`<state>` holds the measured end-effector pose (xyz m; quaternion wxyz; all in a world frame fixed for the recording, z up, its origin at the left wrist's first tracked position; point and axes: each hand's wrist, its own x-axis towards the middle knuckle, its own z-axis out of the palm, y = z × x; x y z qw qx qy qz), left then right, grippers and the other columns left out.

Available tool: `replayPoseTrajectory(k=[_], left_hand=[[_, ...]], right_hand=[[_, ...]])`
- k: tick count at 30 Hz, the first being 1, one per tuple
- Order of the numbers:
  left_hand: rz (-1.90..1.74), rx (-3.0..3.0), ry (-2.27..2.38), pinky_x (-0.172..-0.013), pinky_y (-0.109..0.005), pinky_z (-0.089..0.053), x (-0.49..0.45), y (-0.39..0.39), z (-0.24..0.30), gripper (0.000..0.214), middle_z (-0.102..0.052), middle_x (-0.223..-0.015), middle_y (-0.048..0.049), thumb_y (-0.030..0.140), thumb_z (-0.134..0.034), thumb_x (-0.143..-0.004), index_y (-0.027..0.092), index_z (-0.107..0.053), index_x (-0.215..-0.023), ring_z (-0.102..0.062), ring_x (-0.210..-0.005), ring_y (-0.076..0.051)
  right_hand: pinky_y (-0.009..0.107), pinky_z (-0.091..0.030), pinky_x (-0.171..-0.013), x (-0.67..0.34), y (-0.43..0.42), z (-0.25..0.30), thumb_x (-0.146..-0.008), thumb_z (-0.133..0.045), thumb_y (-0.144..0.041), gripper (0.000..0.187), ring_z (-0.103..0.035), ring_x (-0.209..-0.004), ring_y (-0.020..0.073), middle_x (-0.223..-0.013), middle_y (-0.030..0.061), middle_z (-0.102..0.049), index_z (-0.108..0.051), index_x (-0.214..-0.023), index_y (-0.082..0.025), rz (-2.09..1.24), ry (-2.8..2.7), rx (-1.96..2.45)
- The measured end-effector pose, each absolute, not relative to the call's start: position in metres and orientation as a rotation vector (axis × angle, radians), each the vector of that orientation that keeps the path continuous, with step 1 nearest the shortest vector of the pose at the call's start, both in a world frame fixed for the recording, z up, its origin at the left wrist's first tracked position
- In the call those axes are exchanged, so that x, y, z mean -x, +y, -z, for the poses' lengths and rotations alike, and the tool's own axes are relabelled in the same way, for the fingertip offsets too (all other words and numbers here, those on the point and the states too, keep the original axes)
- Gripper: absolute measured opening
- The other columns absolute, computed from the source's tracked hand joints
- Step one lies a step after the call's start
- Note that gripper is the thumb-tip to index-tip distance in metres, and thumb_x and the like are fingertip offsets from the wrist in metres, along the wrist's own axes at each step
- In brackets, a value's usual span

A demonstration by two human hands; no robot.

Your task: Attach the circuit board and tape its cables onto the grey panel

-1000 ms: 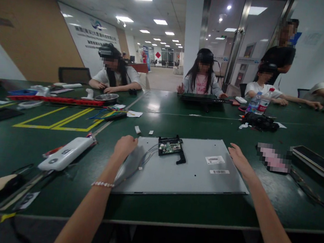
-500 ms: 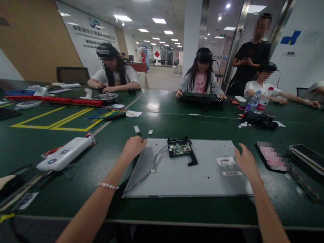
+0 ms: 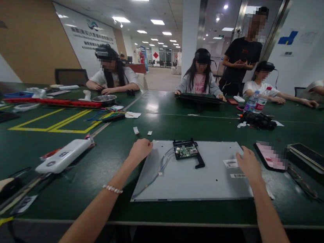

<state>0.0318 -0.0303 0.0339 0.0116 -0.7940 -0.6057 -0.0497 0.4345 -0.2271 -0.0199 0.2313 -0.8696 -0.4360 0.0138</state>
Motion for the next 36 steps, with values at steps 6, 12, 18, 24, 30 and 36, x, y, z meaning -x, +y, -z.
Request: replayPoseTrajectory(k=[6, 12, 18, 24, 30, 36], left_hand=[[0.159, 2.496, -1.866, -0.074, -0.028, -0.048, -0.037, -0.034, -0.033, 0.042, -0.070, -0.085, -0.0160, 0.036, -0.035, -0.089, 0.014, -0.070, -0.078, -0.067, -0.087, -0.027], [0.124, 2.501, -1.887, -0.077, -0.030, -0.048, -0.045, -0.041, -0.037, 0.039, -0.070, -0.089, -0.0160, 0.033, -0.037, -0.089, 0.014, -0.069, -0.081, -0.066, -0.089, -0.027], [0.344, 2.520, -1.616, -0.089, -0.038, -0.046, -0.076, -0.060, -0.054, 0.040, -0.062, -0.111, -0.0185, 0.036, -0.039, -0.090, 0.010, -0.060, -0.111, -0.059, -0.107, -0.029], [0.106, 3.078, -1.262, -0.109, -0.041, -0.028, -0.112, -0.063, -0.059, 0.090, -0.026, -0.151, -0.0205, 0.057, -0.055, -0.077, 0.010, -0.022, -0.146, -0.023, -0.140, -0.031], [-0.037, 3.332, -1.190, -0.114, -0.039, -0.020, -0.120, -0.051, -0.039, 0.111, -0.017, -0.154, -0.0209, 0.055, -0.067, -0.061, 0.007, -0.016, -0.147, -0.014, -0.143, -0.032], [0.289, 3.444, -1.132, -0.115, -0.041, -0.021, -0.117, -0.058, -0.029, 0.107, -0.024, -0.152, -0.0192, 0.052, -0.071, -0.062, 0.010, -0.020, -0.147, -0.025, -0.140, -0.032]], right_hand=[[0.043, -0.048, -0.082, -0.434, -0.230, 0.020, -0.091, -0.039, -0.037, 0.046, -0.059, -0.107, 0.0337, -0.130, 0.0200, -0.047, -0.043, -0.132, -0.017, 0.023, -1.213, 2.497], [0.044, -0.049, -0.078, -0.430, -0.232, 0.017, -0.091, -0.040, -0.037, 0.042, -0.061, -0.100, 0.0336, -0.120, 0.0197, -0.052, -0.049, -0.127, -0.017, 0.085, -1.228, 2.594], [0.045, -0.047, -0.086, -0.429, -0.227, 0.019, -0.089, -0.044, -0.034, 0.045, -0.053, -0.113, 0.0363, -0.129, 0.0212, -0.049, -0.049, -0.129, -0.014, 0.225, -1.336, 2.502], [0.043, -0.035, -0.105, -0.421, -0.209, 0.018, -0.089, -0.044, -0.031, 0.049, -0.043, -0.128, 0.0297, -0.135, 0.0171, -0.050, -0.046, -0.134, -0.012, 0.084, -1.659, 2.155], [0.044, -0.029, -0.111, -0.408, -0.196, 0.002, -0.090, -0.043, -0.035, 0.053, -0.039, -0.132, 0.0278, -0.140, 0.0161, -0.046, -0.043, -0.137, -0.012, -0.130, -1.853, 1.888], [0.046, -0.029, -0.111, -0.403, -0.180, -0.009, -0.089, -0.045, -0.039, 0.053, -0.042, -0.131, 0.0252, -0.142, 0.0087, -0.047, -0.041, -0.140, -0.023, -0.332, -1.905, 1.673]])
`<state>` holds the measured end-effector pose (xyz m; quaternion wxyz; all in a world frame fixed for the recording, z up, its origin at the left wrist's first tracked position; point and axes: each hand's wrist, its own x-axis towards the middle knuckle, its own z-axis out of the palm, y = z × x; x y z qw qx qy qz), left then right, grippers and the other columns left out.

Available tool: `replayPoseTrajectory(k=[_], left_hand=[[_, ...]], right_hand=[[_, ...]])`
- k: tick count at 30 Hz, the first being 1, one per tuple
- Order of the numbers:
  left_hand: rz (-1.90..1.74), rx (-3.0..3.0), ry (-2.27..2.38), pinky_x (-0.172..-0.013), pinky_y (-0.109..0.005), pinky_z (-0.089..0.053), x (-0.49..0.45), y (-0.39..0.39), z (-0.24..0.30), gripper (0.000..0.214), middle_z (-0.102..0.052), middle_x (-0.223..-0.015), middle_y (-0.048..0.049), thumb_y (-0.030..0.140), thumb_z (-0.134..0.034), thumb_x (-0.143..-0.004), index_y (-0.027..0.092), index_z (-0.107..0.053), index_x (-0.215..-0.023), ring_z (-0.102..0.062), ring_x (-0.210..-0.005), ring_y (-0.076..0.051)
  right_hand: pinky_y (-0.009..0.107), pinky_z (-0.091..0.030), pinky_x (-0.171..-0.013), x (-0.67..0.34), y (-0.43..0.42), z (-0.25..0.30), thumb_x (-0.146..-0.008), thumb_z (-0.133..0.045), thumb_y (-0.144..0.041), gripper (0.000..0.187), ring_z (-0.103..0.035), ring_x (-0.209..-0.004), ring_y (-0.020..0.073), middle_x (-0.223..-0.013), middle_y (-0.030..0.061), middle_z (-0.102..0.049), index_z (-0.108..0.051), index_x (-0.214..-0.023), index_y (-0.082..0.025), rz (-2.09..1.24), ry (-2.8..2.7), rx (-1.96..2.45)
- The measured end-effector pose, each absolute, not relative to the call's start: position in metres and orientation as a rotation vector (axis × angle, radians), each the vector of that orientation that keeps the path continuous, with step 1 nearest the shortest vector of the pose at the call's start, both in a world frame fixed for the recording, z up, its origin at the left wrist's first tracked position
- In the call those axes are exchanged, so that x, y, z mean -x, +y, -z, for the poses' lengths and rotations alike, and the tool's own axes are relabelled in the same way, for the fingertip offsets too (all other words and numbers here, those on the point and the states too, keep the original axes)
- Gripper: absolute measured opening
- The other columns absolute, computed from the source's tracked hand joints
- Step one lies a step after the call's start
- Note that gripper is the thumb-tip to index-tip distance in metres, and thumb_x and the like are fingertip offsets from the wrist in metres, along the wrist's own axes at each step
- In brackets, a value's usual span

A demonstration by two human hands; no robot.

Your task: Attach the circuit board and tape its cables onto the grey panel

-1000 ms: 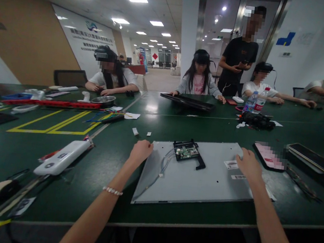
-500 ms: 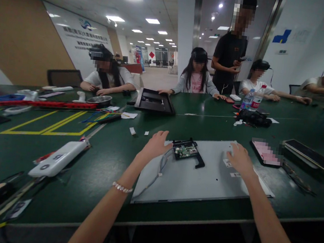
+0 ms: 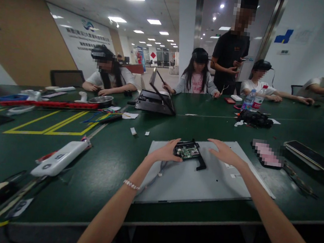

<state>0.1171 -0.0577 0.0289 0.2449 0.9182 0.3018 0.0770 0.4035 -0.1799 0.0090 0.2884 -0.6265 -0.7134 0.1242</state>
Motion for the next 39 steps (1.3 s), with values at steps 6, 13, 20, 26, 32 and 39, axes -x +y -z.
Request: replayPoseTrajectory(k=[6, 13, 20, 26, 32, 39], left_hand=[[-0.239, -2.492, 0.767, -0.114, -0.042, -0.022, -0.125, -0.069, -0.024, 0.108, -0.023, -0.153, -0.0182, 0.051, -0.072, -0.063, 0.011, -0.019, -0.148, -0.026, -0.139, -0.031], [-0.252, -2.510, 0.677, -0.114, -0.044, -0.023, -0.132, -0.080, -0.024, 0.107, -0.023, -0.152, -0.0179, 0.054, -0.070, -0.066, 0.012, -0.017, -0.149, -0.027, -0.138, -0.031], [-0.279, -2.537, 0.646, -0.113, -0.044, -0.025, -0.135, -0.083, -0.017, 0.106, -0.025, -0.151, -0.0176, 0.059, -0.067, -0.067, 0.014, -0.017, -0.149, -0.028, -0.137, -0.033], [-0.272, -2.535, 0.622, -0.114, -0.043, -0.024, -0.137, -0.091, -0.018, 0.105, -0.022, -0.152, -0.0157, 0.059, -0.066, -0.069, 0.016, -0.015, -0.150, -0.025, -0.138, -0.032], [-0.248, -2.554, 0.582, -0.115, -0.043, -0.021, -0.140, -0.096, -0.019, 0.104, -0.019, -0.153, -0.0166, 0.060, -0.064, -0.071, 0.015, -0.013, -0.150, -0.022, -0.140, -0.031], [-0.049, -2.541, 0.628, -0.116, -0.046, -0.013, -0.125, -0.078, -0.023, 0.114, -0.003, -0.157, -0.0172, 0.069, -0.060, -0.069, 0.013, -0.005, -0.151, -0.005, -0.144, -0.032]], right_hand=[[0.044, -0.031, -0.111, -0.395, -0.175, -0.002, -0.087, -0.052, -0.048, 0.060, -0.040, -0.133, 0.0234, -0.145, 0.0065, -0.042, -0.037, -0.142, -0.027, -0.484, -1.881, 1.449], [0.045, -0.027, -0.113, -0.400, -0.182, 0.007, -0.076, -0.068, -0.050, 0.085, -0.032, -0.137, 0.0257, -0.151, 0.0078, -0.032, -0.027, -0.147, -0.027, -0.670, -1.895, 1.376], [0.045, -0.024, -0.114, -0.406, -0.185, 0.008, -0.070, -0.073, -0.048, 0.093, -0.031, -0.137, 0.0275, -0.151, 0.0101, -0.031, -0.026, -0.148, -0.025, -0.712, -1.982, 1.347], [0.045, -0.024, -0.113, -0.408, -0.189, 0.007, -0.070, -0.073, -0.046, 0.091, -0.032, -0.137, 0.0271, -0.150, 0.0092, -0.032, -0.028, -0.147, -0.026, -0.687, -1.996, 1.344], [0.044, -0.024, -0.114, -0.410, -0.193, 0.004, -0.071, -0.072, -0.046, 0.089, -0.032, -0.137, 0.0262, -0.149, 0.0097, -0.033, -0.029, -0.146, -0.025, -0.654, -2.016, 1.327], [0.045, -0.024, -0.115, -0.416, -0.193, 0.007, -0.083, -0.057, -0.055, 0.075, -0.030, -0.139, 0.0241, -0.152, 0.0061, -0.031, -0.028, -0.146, -0.027, -0.688, -1.911, 1.440]])
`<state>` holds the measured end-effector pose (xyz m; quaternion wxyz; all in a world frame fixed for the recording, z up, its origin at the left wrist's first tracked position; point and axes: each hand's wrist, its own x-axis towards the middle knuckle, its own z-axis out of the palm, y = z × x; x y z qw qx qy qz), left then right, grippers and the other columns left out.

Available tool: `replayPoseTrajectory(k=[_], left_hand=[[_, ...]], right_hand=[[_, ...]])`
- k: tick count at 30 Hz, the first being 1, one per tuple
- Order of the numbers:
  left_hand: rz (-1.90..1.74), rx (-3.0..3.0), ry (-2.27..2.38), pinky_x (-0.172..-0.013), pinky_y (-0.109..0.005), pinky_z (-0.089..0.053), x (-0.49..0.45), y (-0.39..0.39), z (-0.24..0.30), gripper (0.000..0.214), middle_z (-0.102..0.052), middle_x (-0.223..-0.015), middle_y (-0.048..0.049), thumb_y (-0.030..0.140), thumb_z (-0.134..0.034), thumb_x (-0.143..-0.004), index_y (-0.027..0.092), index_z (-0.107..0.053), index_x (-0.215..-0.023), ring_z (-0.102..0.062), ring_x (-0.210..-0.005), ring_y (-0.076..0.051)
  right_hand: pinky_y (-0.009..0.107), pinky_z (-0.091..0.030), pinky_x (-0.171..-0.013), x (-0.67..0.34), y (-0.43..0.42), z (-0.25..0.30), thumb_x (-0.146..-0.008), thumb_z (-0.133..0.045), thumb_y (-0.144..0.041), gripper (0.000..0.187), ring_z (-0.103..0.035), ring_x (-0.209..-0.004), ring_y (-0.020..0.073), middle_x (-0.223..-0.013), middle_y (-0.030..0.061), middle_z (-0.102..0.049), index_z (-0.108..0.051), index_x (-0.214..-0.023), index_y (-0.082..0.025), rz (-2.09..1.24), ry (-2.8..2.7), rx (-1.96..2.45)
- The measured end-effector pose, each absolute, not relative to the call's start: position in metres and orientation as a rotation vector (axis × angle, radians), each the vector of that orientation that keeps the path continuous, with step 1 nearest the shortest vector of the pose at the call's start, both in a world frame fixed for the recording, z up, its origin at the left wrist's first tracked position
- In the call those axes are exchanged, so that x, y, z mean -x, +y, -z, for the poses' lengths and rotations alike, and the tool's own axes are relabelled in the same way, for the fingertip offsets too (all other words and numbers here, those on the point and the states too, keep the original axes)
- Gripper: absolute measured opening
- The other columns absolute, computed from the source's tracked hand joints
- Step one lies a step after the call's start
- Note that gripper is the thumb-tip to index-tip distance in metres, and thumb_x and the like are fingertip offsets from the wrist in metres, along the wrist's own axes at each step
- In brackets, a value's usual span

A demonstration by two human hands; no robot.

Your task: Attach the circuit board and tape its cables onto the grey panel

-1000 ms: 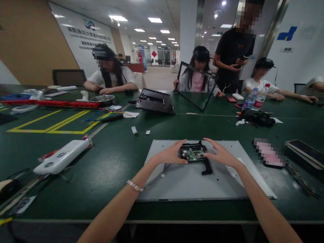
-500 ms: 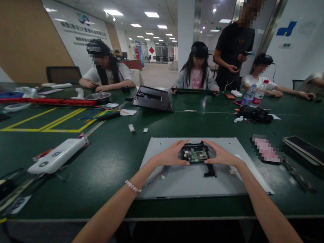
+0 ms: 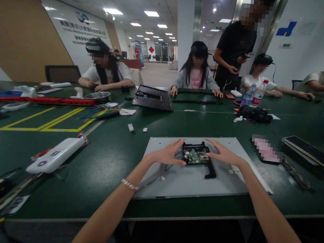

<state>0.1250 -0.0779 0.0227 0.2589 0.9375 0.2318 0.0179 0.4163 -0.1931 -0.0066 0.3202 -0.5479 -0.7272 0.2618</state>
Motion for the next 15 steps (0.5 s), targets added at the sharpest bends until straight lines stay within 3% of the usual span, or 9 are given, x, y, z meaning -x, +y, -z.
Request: replayPoseTrajectory(k=[5, 10, 15], left_hand=[[0.158, -2.547, 0.666, -0.116, -0.046, -0.010, -0.114, -0.068, -0.025, 0.116, -0.004, -0.155, -0.0191, 0.072, -0.064, -0.063, 0.012, -0.016, -0.150, -0.006, -0.143, -0.035], [0.250, -2.597, 0.640, -0.116, -0.045, -0.005, -0.113, -0.067, -0.025, 0.118, 0.001, -0.155, -0.0211, 0.072, -0.062, -0.064, 0.007, -0.013, -0.150, 0.000, -0.143, -0.033], [0.292, -2.598, 0.621, -0.116, -0.043, -0.007, -0.105, -0.061, -0.028, 0.118, 0.000, -0.155, -0.0195, 0.073, -0.062, -0.062, 0.010, -0.014, -0.150, -0.003, -0.144, -0.033]], right_hand=[[0.044, -0.019, -0.116, -0.421, -0.194, 0.010, -0.089, -0.045, -0.060, 0.071, -0.025, -0.141, 0.0231, -0.155, 0.0038, -0.026, -0.025, -0.148, -0.027, -0.764, -1.868, 1.529], [0.047, -0.019, -0.116, -0.421, -0.193, 0.015, -0.089, -0.043, -0.062, 0.076, -0.022, -0.142, 0.0234, -0.156, 0.0044, -0.021, -0.017, -0.150, -0.027, -0.825, -1.864, 1.543], [0.045, -0.017, -0.116, -0.417, -0.196, 0.011, -0.087, -0.046, -0.062, 0.082, -0.017, -0.144, 0.0226, -0.158, 0.0040, -0.012, -0.008, -0.151, -0.027, -0.905, -1.905, 1.485]])
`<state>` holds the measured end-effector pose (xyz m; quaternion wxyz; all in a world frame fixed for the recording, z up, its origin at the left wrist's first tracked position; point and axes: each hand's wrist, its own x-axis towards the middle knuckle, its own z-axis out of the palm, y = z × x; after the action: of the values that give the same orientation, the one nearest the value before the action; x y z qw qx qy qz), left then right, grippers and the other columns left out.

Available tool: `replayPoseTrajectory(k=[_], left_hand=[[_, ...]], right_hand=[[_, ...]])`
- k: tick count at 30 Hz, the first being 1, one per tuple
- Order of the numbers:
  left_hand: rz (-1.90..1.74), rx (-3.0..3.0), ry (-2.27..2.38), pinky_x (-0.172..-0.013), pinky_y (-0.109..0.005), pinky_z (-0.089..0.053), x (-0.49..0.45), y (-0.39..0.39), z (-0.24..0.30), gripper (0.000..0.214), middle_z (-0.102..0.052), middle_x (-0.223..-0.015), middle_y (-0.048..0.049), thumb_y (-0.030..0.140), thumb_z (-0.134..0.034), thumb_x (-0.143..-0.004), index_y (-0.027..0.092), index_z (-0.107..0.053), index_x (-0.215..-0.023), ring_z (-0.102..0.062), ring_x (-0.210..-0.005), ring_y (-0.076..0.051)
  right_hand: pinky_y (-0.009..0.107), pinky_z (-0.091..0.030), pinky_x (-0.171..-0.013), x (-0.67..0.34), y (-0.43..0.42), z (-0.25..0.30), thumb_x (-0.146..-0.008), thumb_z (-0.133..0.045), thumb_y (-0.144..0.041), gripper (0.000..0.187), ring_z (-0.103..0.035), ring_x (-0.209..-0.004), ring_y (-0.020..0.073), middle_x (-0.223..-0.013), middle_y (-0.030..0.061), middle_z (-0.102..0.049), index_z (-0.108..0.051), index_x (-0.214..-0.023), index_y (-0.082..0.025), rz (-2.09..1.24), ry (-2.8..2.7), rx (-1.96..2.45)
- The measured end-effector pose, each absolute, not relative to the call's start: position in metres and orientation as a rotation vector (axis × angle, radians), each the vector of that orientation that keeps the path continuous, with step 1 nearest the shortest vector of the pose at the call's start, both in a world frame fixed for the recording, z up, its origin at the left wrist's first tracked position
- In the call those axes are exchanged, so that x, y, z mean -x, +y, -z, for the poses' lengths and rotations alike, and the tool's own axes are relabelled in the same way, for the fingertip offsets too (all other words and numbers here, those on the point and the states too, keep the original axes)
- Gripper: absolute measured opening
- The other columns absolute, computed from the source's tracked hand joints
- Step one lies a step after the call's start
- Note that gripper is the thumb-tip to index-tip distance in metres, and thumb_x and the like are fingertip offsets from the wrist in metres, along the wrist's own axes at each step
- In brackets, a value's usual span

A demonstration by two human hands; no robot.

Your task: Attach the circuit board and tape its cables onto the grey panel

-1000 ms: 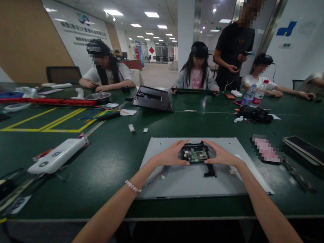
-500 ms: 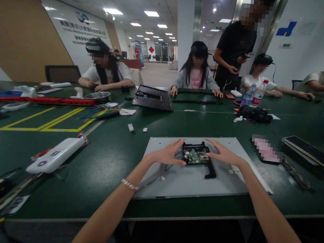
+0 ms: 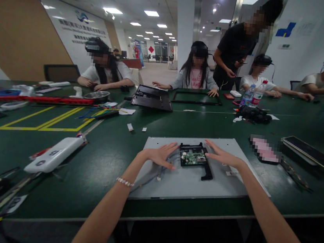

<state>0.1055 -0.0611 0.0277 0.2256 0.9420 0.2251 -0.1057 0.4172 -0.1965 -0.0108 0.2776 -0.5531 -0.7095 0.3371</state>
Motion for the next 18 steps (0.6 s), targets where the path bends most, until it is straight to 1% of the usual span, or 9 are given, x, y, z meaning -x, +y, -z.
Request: replayPoseTrajectory(k=[3, 7, 10, 13, 15, 18], left_hand=[[0.334, -2.613, 0.607, -0.116, -0.043, -0.007, -0.101, -0.059, -0.028, 0.117, 0.001, -0.156, -0.0185, 0.074, -0.061, -0.063, 0.012, -0.012, -0.150, -0.002, -0.144, -0.032], [0.414, -2.649, 0.609, -0.116, -0.044, -0.005, -0.101, -0.059, -0.029, 0.120, 0.007, -0.155, -0.0200, 0.075, -0.058, -0.065, 0.010, -0.006, -0.151, 0.003, -0.143, -0.032], [0.459, -2.667, 0.604, -0.116, -0.045, -0.004, -0.103, -0.061, -0.029, 0.122, 0.010, -0.154, -0.0214, 0.076, -0.057, -0.066, 0.008, -0.001, -0.150, 0.005, -0.143, -0.034], [0.474, -2.678, 0.590, -0.115, -0.046, -0.003, -0.103, -0.061, -0.028, 0.122, 0.011, -0.154, -0.0213, 0.077, -0.056, -0.067, 0.009, 0.002, -0.150, 0.006, -0.142, -0.035], [0.466, -2.691, 0.577, -0.115, -0.047, -0.004, -0.103, -0.060, -0.027, 0.121, 0.011, -0.154, -0.0213, 0.077, -0.054, -0.067, 0.011, 0.003, -0.150, 0.006, -0.142, -0.035], [0.472, -2.706, 0.570, -0.115, -0.048, -0.004, -0.102, -0.058, -0.025, 0.121, 0.011, -0.154, -0.0217, 0.078, -0.053, -0.068, 0.010, 0.004, -0.150, 0.006, -0.143, -0.035]], right_hand=[[0.046, -0.017, -0.116, -0.413, -0.199, 0.008, -0.083, -0.052, -0.063, 0.090, -0.016, -0.144, 0.0253, -0.158, 0.0066, -0.011, -0.007, -0.152, -0.025, -0.863, -1.958, 1.498], [0.051, -0.017, -0.115, -0.404, -0.199, 0.009, -0.077, -0.059, -0.065, 0.099, -0.018, -0.142, 0.0306, -0.157, 0.0107, -0.016, -0.008, -0.152, -0.023, -0.717, -2.042, 1.554], [0.057, -0.014, -0.113, -0.397, -0.198, 0.013, -0.076, -0.061, -0.065, 0.101, -0.020, -0.141, 0.0338, -0.156, 0.0124, -0.020, -0.008, -0.152, -0.024, -0.601, -2.076, 1.581], [0.061, -0.014, -0.111, -0.394, -0.197, 0.017, -0.073, -0.063, -0.065, 0.102, -0.020, -0.140, 0.0372, -0.153, 0.0132, -0.026, -0.010, -0.152, -0.026, -0.546, -2.100, 1.581], [0.062, -0.016, -0.111, -0.393, -0.196, 0.019, -0.072, -0.064, -0.064, 0.102, -0.022, -0.139, 0.0380, -0.153, 0.0130, -0.027, -0.011, -0.151, -0.028, -0.520, -2.094, 1.556], [0.060, -0.018, -0.111, -0.392, -0.195, 0.019, -0.072, -0.066, -0.061, 0.100, -0.024, -0.139, 0.0367, -0.153, 0.0123, -0.027, -0.012, -0.151, -0.029, -0.491, -2.067, 1.504]])
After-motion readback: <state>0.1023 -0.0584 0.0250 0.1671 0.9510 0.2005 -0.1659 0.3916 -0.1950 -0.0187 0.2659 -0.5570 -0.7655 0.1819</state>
